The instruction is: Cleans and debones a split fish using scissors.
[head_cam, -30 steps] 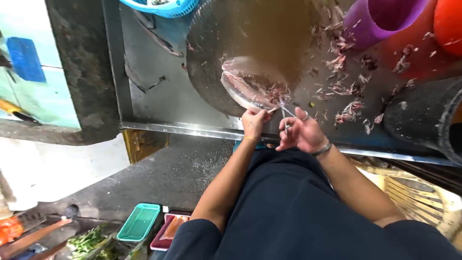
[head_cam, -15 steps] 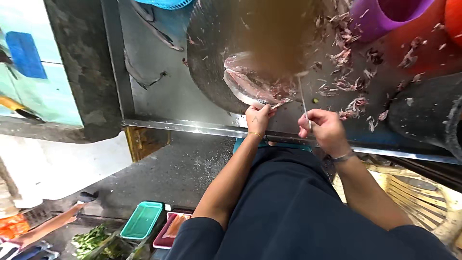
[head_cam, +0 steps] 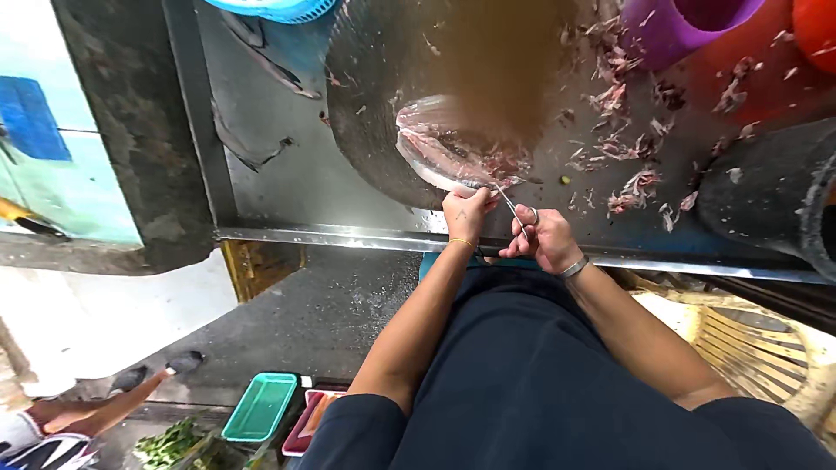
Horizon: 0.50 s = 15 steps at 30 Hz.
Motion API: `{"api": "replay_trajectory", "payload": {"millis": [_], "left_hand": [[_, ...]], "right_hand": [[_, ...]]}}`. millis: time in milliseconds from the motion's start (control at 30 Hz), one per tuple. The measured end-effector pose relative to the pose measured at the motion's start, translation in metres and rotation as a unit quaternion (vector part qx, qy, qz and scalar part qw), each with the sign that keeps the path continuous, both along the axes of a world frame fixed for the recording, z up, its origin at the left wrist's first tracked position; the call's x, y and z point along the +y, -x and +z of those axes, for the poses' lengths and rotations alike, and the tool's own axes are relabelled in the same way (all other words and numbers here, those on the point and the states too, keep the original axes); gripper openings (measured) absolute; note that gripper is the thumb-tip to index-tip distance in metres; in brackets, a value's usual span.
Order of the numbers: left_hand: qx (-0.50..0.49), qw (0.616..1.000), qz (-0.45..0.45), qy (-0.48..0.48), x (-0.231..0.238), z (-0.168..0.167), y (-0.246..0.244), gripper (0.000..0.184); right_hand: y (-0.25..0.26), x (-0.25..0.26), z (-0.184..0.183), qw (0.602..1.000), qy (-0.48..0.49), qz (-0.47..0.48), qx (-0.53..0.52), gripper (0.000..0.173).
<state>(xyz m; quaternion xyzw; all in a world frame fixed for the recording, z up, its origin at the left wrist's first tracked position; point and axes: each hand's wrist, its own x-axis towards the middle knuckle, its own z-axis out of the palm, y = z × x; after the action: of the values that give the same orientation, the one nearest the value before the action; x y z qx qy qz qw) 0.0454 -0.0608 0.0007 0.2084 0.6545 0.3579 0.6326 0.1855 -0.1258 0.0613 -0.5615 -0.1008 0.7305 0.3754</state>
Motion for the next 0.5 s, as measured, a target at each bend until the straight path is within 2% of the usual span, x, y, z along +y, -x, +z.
{"api": "replay_trajectory", "payload": {"millis": [167, 233, 333, 367, 400, 433, 467, 500], "left_hand": [[-0.005, 1.000, 0.013, 0.010, 0.003, 0.002, -0.003, 0.026], [-0.012, 1.000, 0.021, 0.015, 0.003, 0.004, -0.004, 0.027], [-0.019, 1.000, 0.020, 0.015, 0.002, 0.004, -0.005, 0.025], [-0.019, 1.000, 0.015, 0.013, 0.003, 0.004, -0.005, 0.024], [-0.022, 1.000, 0.007, 0.014, 0.002, 0.006, -0.005, 0.025], [-0.026, 1.000, -0.002, 0.015, 0.003, 0.006, -0.006, 0.026], [-0.032, 0.999, -0.007, 0.016, 0.003, 0.006, -0.006, 0.027], [-0.037, 0.999, -0.010, 0.019, 0.001, 0.006, -0.008, 0.028]], "right_hand": [[-0.004, -0.011, 0.006, 0.976, -0.118, 0.085, -0.165, 0.039], [-0.008, -0.021, 0.021, 0.947, -0.155, 0.136, -0.246, 0.038], [-0.021, -0.018, 0.049, 0.887, -0.229, 0.179, -0.358, 0.024], [-0.027, -0.014, 0.056, 0.891, -0.253, 0.165, -0.339, 0.021], [-0.033, -0.013, 0.061, 0.916, -0.263, 0.130, -0.274, 0.021], [-0.036, -0.011, 0.062, 0.953, -0.241, 0.086, -0.164, 0.031], [-0.036, -0.010, 0.062, 0.982, -0.172, 0.049, -0.059, 0.051], [-0.033, -0.010, 0.059, 0.995, -0.097, 0.028, 0.011, 0.071]]}}
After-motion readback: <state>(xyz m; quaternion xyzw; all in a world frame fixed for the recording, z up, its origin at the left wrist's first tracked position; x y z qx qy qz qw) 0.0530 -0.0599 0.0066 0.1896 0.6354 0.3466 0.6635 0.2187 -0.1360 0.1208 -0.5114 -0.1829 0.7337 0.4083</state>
